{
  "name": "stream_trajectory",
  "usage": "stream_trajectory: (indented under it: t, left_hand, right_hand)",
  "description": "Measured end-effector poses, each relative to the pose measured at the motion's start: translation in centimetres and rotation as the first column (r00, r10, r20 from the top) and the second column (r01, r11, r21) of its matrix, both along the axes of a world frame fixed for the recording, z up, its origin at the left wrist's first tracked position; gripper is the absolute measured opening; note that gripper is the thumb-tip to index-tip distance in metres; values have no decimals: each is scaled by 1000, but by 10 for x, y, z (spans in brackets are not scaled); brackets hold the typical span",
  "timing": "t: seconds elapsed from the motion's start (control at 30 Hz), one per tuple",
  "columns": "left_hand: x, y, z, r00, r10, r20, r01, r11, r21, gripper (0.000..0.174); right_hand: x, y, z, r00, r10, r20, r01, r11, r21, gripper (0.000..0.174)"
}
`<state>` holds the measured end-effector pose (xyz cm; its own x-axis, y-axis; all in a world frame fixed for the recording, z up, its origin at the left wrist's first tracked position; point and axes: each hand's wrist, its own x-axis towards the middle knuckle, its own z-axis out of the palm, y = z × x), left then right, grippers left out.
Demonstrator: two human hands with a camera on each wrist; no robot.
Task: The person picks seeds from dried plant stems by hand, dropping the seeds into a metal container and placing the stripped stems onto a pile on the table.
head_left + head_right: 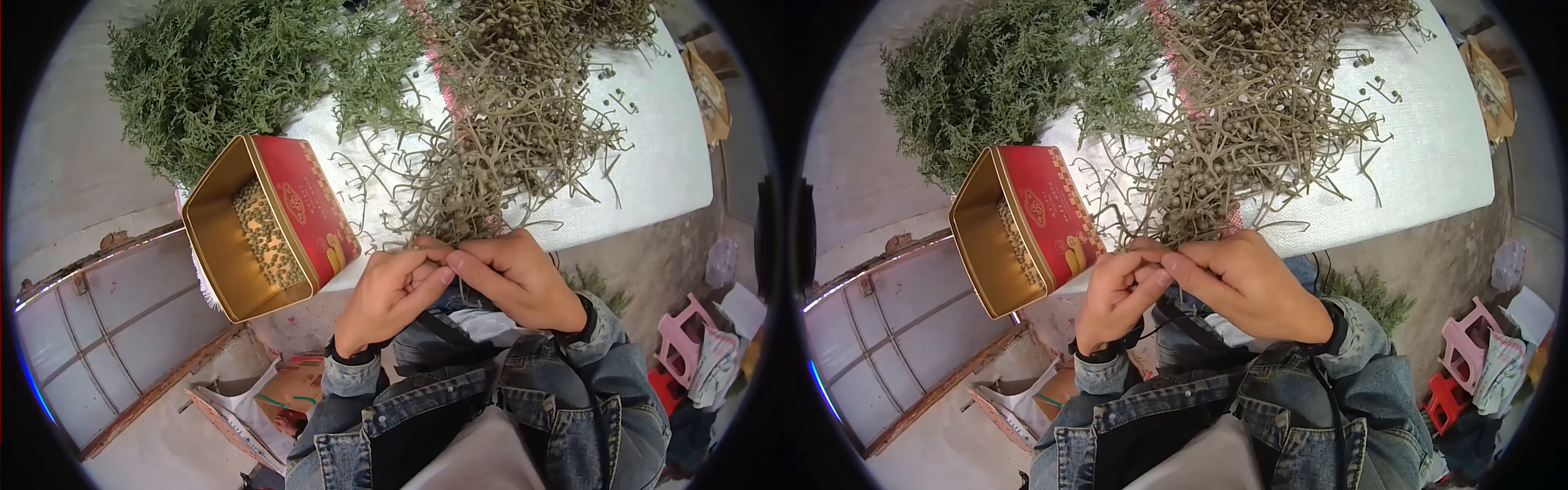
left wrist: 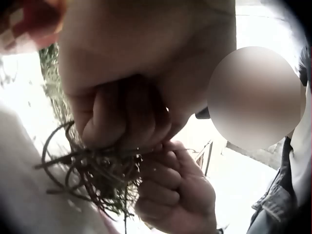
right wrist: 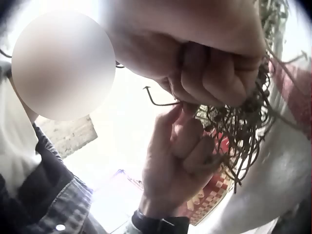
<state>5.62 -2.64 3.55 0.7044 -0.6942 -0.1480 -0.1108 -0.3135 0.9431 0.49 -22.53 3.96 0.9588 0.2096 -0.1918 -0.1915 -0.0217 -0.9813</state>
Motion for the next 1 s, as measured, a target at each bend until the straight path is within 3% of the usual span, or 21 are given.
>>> stream_trajectory:
  t: [0.1,0.13,0.17,0.23,0.27,0.37,0.43,0.5,0.53,0.57,0.6,0.63,0.67,0.7,0.77,0.8,0.93,1.0]
  left_hand:
    - [-6,-12,-6,972,135,-190,-181,951,-250,18]
    - [-8,-18,-6,973,135,-188,-180,951,-250,18]
    - [-12,-25,-6,938,198,-285,-280,916,-286,16]
    - [-20,-35,-4,826,296,-480,-480,814,-326,12]
    - [-22,-34,-7,827,292,-480,-479,814,-330,12]
    - [-27,-30,-20,590,51,-806,-653,617,-439,12]
    - [-28,-27,-27,620,52,-783,-638,613,-465,13]
    - [-22,-31,-22,675,56,-736,-606,611,-509,15]
    - [-19,-33,-18,678,57,-733,-603,612,-511,15]
    - [-19,-35,-13,741,157,-653,-527,738,-421,18]
    - [-17,-37,-6,801,234,-551,-453,839,-302,21]
    - [-14,-42,0,856,283,-433,-383,910,-161,24]
    - [-11,-43,3,857,279,-434,-378,912,-160,24]
    - [-7,-44,7,854,262,-450,-328,942,-74,27]
    - [0,-43,10,843,236,-483,-216,971,98,33]
    - [3,-44,9,845,231,-483,-211,973,97,33]
    - [5,-45,0,800,241,-549,-291,957,-5,38]
    - [-1,-53,-3,730,347,-588,-412,911,26,41]
  right_hand:
    - [-4,6,-6,998,-56,-3,56,986,158,30]
    - [-5,9,-10,996,-85,-6,84,968,236,31]
    - [-7,13,-13,996,-88,-6,87,968,237,31]
    - [-12,21,-18,964,-215,-157,264,846,464,33]
    - [-13,21,-20,935,-260,-240,352,754,554,34]
    - [-12,14,-23,934,-244,-261,354,730,584,32]
    - [-11,11,-23,935,-231,-268,350,718,602,31]
    - [-11,9,-20,971,-234,-42,236,929,283,25]
    - [-11,9,-19,977,-202,70,195,976,94,22]
    - [-11,11,-22,977,-203,73,196,976,96,22]
    - [-11,14,-28,942,-224,250,226,974,21,17]
    - [-11,18,-34,879,-226,419,270,962,-49,13]
    - [-12,19,-37,793,-207,572,325,939,-111,10]
    - [-13,17,-36,793,-211,571,330,937,-112,10]
    - [-14,10,-32,794,-35,607,284,904,-320,12]
    - [-14,8,-31,789,56,612,264,868,-420,13]
    - [-13,8,-33,781,72,620,292,835,-465,13]
    - [-14,4,-39,774,49,632,315,836,-450,14]
